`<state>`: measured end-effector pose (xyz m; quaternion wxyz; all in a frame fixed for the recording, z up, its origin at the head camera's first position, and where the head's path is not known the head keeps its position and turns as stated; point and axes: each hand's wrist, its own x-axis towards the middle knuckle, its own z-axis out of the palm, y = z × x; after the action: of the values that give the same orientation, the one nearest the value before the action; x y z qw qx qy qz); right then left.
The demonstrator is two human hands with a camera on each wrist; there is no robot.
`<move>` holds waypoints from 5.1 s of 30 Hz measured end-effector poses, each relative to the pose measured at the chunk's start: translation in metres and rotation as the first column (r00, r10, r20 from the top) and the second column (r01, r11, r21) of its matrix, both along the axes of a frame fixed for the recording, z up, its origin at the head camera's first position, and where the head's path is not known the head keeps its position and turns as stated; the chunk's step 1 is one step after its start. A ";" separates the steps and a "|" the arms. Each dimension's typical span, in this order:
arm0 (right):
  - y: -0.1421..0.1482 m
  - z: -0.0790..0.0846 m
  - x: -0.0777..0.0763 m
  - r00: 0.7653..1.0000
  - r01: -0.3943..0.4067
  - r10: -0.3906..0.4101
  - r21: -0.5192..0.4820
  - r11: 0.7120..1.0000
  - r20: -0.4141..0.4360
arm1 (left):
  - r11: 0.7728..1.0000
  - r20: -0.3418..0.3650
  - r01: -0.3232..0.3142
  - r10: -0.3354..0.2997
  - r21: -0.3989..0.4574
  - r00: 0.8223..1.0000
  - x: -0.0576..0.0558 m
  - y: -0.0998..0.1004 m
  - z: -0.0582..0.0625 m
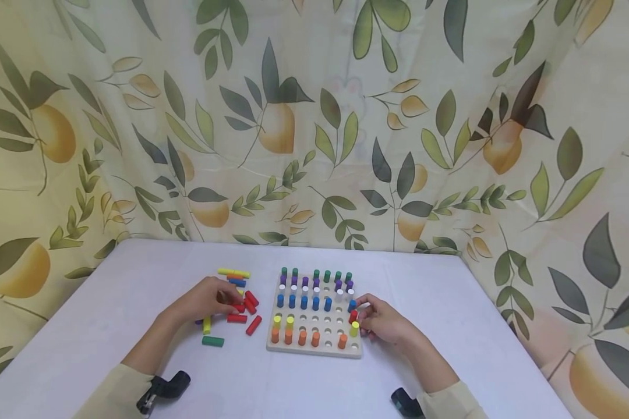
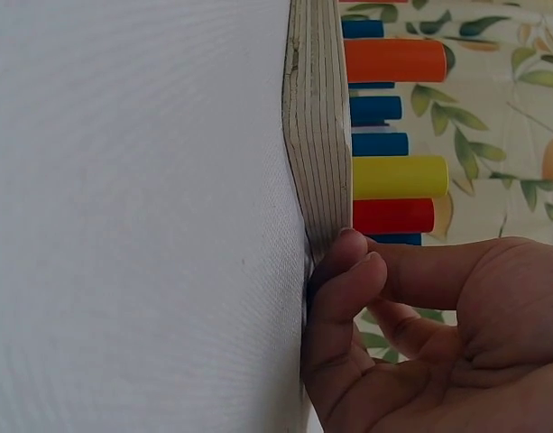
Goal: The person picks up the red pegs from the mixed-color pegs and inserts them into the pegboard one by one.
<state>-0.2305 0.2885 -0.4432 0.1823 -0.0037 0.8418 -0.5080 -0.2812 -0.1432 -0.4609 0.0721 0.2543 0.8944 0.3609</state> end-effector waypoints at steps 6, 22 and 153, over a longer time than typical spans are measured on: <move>0.000 0.001 0.000 1.000 -0.009 0.009 0.004 1.000 -0.002 | 1.000 -0.017 0.024 -0.024 -0.001 1.000 0.000 0.002 -0.001; -0.002 0.002 0.001 1.000 0.005 -0.005 0.000 1.000 0.003 | 0.999 -0.039 0.030 -0.031 -0.043 0.999 -0.003 0.005 -0.005; -0.002 0.002 0.002 1.000 0.021 -0.021 0.013 1.000 0.006 | 0.968 -0.005 0.069 -0.070 0.243 0.998 0.001 0.099 0.042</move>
<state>-0.2283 0.2860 -0.4409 0.1797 0.0079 0.8444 -0.5046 -0.2797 -0.0441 -0.4187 0.0544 0.2917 0.8339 0.4655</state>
